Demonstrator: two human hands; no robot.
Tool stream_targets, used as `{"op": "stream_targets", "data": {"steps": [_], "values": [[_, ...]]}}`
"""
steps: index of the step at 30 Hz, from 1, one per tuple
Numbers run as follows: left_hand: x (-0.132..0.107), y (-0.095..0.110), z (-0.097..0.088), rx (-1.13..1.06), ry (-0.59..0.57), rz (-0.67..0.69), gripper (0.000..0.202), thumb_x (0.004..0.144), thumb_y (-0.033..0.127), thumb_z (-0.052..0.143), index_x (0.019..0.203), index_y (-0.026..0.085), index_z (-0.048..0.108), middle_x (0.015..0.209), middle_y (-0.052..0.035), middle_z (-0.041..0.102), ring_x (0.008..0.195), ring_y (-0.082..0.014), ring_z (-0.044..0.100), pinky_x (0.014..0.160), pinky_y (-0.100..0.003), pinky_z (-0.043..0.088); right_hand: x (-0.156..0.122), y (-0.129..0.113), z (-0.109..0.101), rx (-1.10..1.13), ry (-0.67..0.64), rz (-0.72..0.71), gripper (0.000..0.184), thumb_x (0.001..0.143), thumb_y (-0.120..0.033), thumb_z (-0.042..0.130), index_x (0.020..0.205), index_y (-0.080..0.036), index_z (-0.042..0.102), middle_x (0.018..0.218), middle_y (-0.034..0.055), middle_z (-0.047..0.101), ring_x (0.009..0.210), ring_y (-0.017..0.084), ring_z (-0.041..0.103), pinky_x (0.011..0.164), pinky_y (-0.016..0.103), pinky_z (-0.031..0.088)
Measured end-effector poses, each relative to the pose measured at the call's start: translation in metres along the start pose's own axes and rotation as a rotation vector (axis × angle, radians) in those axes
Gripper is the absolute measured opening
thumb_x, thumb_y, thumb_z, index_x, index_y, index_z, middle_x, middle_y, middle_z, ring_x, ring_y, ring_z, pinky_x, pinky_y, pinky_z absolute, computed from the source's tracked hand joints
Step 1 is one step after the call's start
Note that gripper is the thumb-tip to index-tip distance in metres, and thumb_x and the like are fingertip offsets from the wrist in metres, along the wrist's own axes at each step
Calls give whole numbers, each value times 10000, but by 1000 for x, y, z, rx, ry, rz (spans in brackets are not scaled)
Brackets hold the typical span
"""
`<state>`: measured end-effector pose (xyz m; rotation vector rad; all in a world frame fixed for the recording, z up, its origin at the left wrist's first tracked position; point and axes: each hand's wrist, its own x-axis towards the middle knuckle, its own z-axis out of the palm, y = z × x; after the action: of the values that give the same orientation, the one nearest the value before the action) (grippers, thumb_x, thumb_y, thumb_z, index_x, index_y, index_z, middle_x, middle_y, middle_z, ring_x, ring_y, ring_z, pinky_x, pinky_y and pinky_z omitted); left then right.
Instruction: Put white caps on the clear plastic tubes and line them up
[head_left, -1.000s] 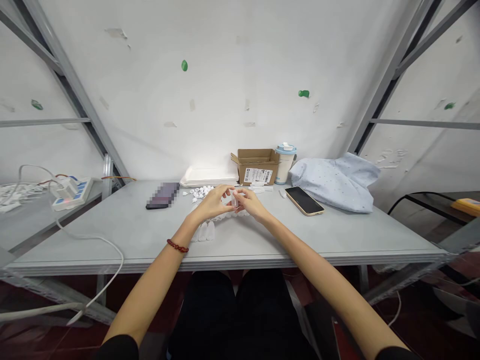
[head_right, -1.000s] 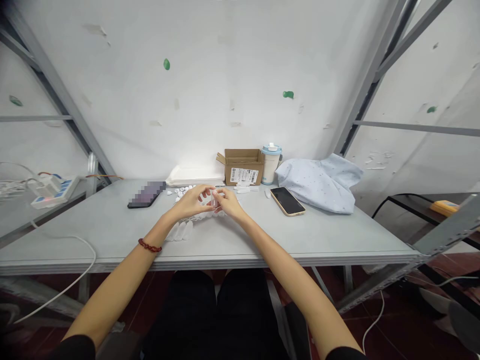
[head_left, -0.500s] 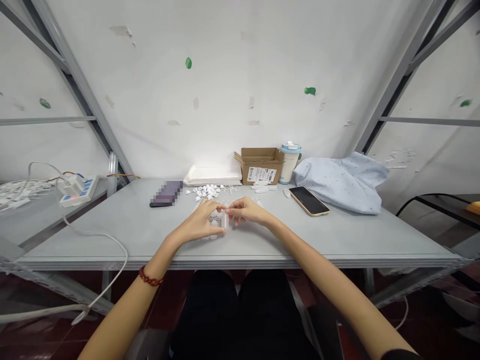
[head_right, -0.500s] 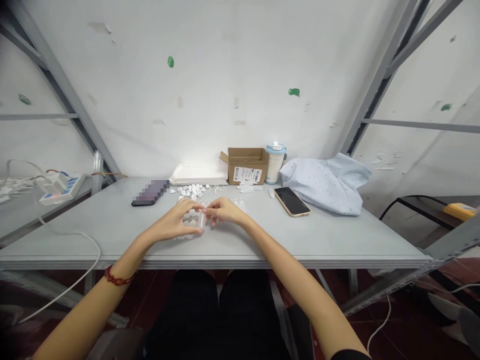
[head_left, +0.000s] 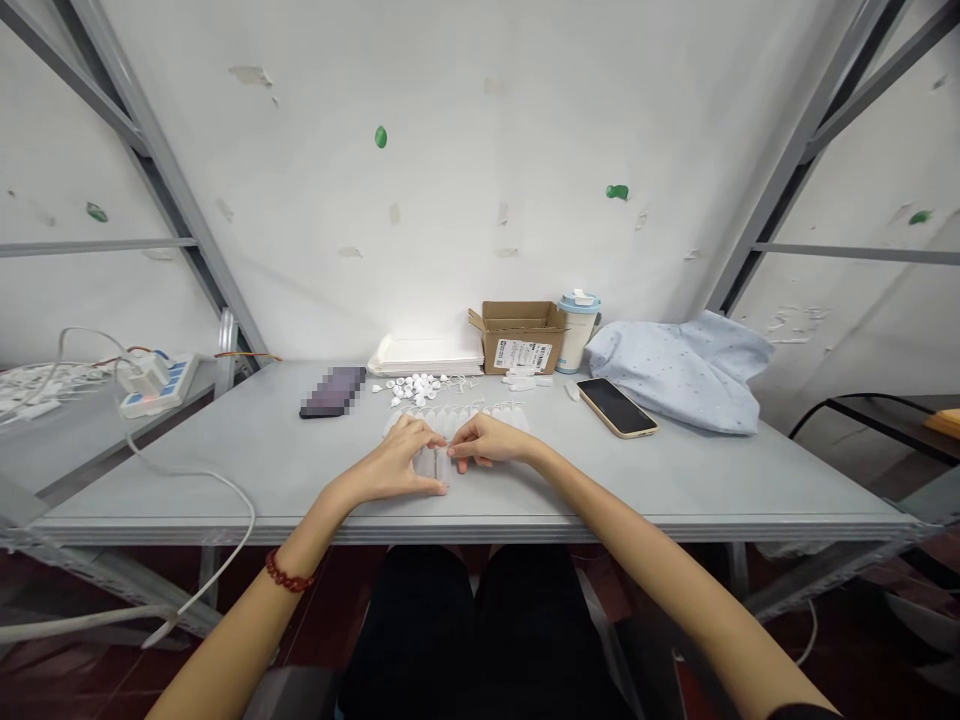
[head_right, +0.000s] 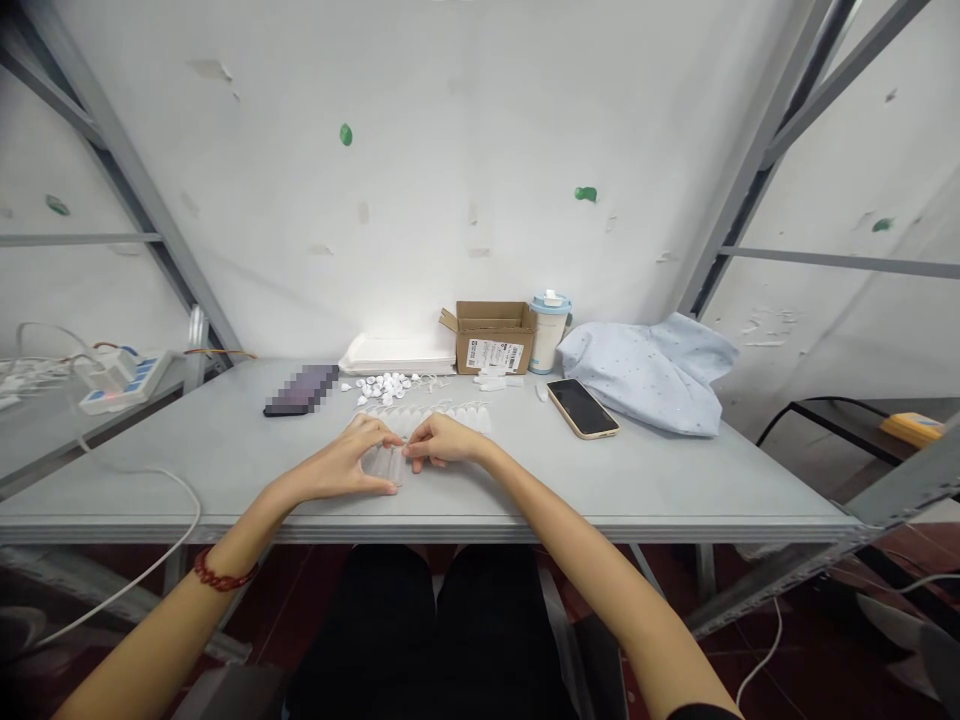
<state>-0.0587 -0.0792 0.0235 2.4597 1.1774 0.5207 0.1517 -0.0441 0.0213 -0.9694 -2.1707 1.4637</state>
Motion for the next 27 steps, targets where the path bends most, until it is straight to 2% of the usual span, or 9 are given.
{"op": "stream_targets", "data": {"steps": [13, 20, 27], "values": [[5, -2, -6, 58, -57, -31, 623, 617, 612, 703, 1103, 229, 630, 973, -62, 550, 1012, -280, 434, 863, -372, 405, 4, 3, 2, -47, 23, 5, 162, 770, -259, 597, 725, -114, 655, 569, -15, 634, 355, 34, 363, 373, 194, 287], [5, 0, -9, 66, -137, -79, 674, 631, 618, 689, 1172, 229, 593, 1051, -70, 544, 1082, -290, 405, 910, -377, 385, 2, 0, 3, -40, 27, 48, 171, 744, -268, 634, 793, -110, 678, 542, -24, 609, 417, 42, 379, 420, 189, 291], [7, 3, -12, 64, -169, -92, 687, 628, 626, 684, 1185, 236, 585, 1064, -69, 545, 1084, -287, 412, 908, -372, 388, 2, -2, 3, -39, 33, 59, 182, 727, -287, 658, 774, -112, 673, 536, -20, 606, 442, 46, 382, 453, 194, 296]]}}
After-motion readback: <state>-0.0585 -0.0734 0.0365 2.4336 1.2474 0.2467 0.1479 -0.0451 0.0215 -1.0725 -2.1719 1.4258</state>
